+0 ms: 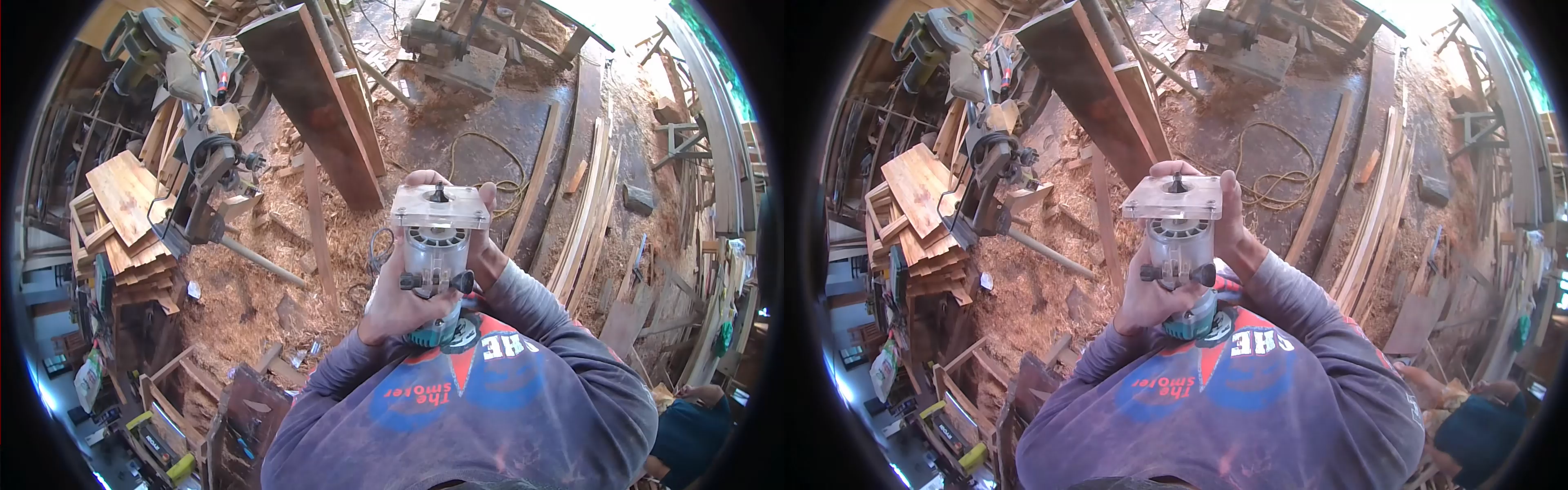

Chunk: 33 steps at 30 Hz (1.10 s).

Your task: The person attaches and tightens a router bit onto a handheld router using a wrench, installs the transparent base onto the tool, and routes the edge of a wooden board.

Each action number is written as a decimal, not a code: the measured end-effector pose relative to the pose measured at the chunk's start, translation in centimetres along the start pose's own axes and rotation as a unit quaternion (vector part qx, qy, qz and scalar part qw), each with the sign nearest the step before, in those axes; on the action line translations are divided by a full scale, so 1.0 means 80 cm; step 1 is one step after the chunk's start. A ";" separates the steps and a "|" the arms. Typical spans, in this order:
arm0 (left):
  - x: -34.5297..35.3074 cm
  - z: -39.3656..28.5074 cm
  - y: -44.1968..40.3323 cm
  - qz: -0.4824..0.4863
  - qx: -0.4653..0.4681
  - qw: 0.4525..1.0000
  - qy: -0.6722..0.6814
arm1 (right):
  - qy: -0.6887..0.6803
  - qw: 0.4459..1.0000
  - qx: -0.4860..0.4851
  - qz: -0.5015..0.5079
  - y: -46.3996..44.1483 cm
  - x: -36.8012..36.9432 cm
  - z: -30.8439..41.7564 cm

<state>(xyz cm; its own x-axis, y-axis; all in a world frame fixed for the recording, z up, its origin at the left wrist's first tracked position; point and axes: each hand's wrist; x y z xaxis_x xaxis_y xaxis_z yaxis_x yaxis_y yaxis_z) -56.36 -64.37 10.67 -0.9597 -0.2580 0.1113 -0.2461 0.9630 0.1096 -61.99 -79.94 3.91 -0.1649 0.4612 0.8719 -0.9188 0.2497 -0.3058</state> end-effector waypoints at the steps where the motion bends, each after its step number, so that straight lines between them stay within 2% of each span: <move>1: 0.000 -0.001 0.000 0.001 -0.004 1.000 0.013 | -0.023 1.000 -0.008 0.008 -0.001 -0.001 -0.003; 11: -0.003 0.011 0.005 0.001 -0.026 0.997 0.067 | -0.092 0.996 -0.015 -0.015 0.001 0.006 -0.009; 33: -0.025 0.008 -0.012 0.025 -0.045 0.996 0.075 | -0.077 0.996 -0.008 -0.034 -0.018 0.000 -0.007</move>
<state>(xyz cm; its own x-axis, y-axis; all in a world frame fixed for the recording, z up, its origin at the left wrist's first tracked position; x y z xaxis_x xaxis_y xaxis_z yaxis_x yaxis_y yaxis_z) -54.27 -64.72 9.68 -0.9379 -0.2253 0.2638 -0.1791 0.9657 0.1880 -60.45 -79.81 4.17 -0.1560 0.3058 0.9392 -0.9245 0.2896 -0.2479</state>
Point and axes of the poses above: each hand's wrist, its own y-axis away from the middle knuckle, its own x-axis out of the palm, z = x × y, and after that the axes turned 6 degrees about z, right-handed
